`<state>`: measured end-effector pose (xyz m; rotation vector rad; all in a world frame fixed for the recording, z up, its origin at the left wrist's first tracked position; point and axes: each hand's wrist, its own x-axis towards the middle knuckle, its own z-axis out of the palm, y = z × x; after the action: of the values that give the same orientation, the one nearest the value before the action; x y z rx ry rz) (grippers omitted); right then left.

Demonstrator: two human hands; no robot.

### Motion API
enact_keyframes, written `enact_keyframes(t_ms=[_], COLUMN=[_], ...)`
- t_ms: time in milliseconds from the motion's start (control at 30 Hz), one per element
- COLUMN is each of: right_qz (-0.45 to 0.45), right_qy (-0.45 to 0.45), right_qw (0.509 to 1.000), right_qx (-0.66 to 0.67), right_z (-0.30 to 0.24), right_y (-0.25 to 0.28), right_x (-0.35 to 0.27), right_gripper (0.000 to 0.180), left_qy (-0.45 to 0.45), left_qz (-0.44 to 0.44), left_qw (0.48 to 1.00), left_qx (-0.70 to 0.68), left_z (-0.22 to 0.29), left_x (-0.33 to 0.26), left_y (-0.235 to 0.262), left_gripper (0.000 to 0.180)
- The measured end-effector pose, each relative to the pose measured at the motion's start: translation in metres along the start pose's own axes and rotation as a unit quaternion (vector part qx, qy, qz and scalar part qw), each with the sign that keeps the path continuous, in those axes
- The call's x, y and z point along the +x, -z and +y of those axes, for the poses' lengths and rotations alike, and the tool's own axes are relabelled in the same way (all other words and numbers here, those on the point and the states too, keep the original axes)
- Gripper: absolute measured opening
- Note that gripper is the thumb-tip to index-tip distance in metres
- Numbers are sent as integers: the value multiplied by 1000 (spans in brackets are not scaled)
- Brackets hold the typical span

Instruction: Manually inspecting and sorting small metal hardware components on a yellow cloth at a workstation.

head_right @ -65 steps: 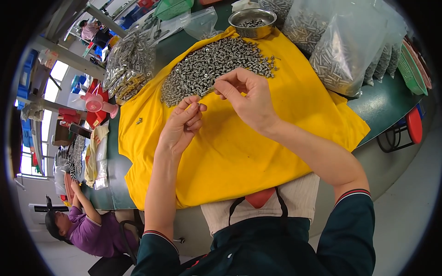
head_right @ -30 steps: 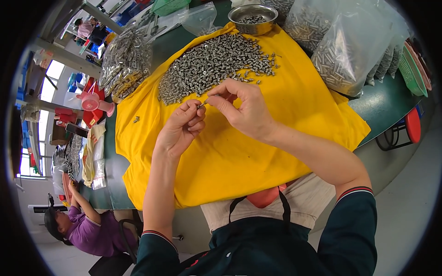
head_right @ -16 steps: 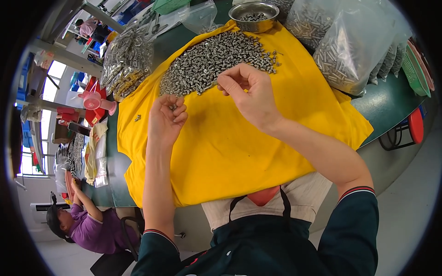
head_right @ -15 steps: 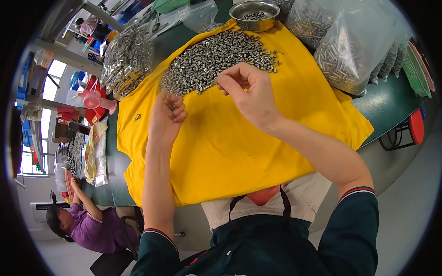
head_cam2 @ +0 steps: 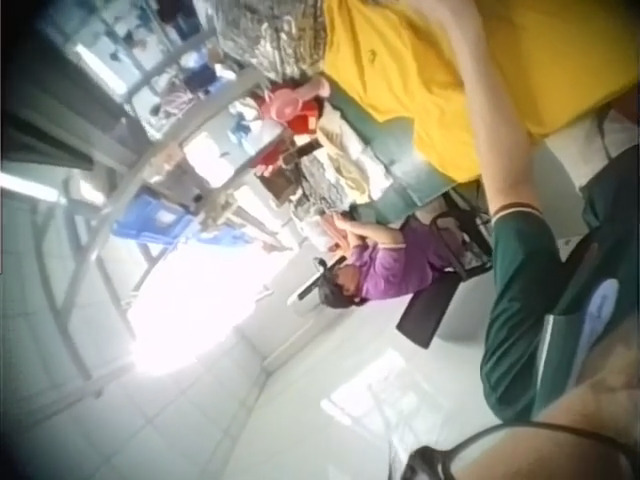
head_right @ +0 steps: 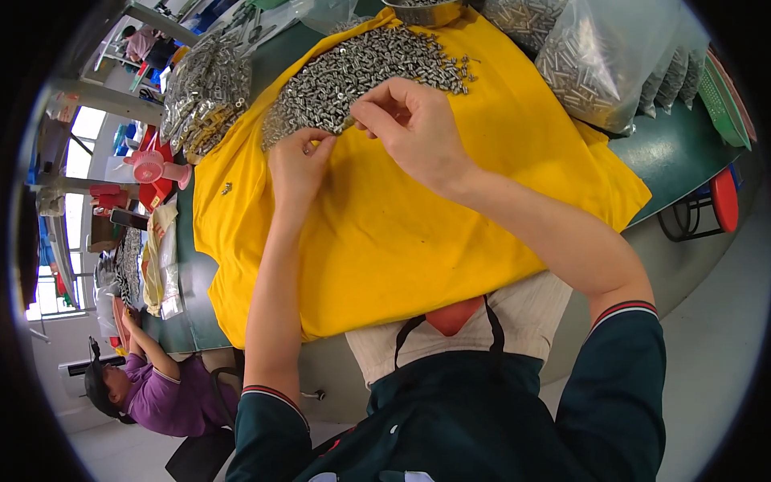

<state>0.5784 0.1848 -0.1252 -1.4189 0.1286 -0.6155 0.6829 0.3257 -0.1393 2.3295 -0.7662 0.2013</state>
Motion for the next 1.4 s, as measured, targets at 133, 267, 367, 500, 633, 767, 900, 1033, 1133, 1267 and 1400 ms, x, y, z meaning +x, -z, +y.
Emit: enact_keyframes(t_ms=[133, 267, 367, 500, 633, 767, 900, 1033, 1133, 1267, 1400], right_qz=[1, 2, -5, -19, -28, -28, -30, -33, -29, -39, -41], right_qy=[51, 82, 90, 96, 93, 93, 95, 93, 81, 64, 60], right_qw=[999, 996, 995, 993, 993, 993, 993, 993, 995, 996, 995], right_qx=[7, -38, -53, -62, -64, -61, -67, -69, -56, -58, -63], right_z=[0, 0, -4, -5, -8, -9, -8, -8, -7, -14, -8], right_y=[-4, -2, -6, -7, -7, -7, -7, -6, -7, -12, -7], right_x=[5, -2, -12, -15, -14, -13, -12, -11, -9, -9, -13], right_gripper=[9, 7, 5, 5, 5, 5, 5, 5, 5, 4, 5], left_qy=[120, 290, 300, 279, 270, 259, 251, 254, 257, 258, 269], left_qz=[-60, -207, -208, -223, -233, -240, -249, -247, -240, -225, -233], left_qw=[954, 660, 624, 610, 606, 612, 622, 625, 628, 664, 654], left_qx=[-270, -661, -691, -707, -711, -707, -699, -696, -694, -664, -668], left_z=[6, 10, 12, 13, 16, 16, 13, 12, 14, 12, 9], left_x=[-2, -15, -24, -26, -25, -24, -23, -21, -19, -21, -24], left_y=[17, 31, 31, 32, 34, 34, 32, 30, 31, 37, 30], left_gripper=[12, 8, 9, 10, 8, 7, 12, 9, 7, 5, 4])
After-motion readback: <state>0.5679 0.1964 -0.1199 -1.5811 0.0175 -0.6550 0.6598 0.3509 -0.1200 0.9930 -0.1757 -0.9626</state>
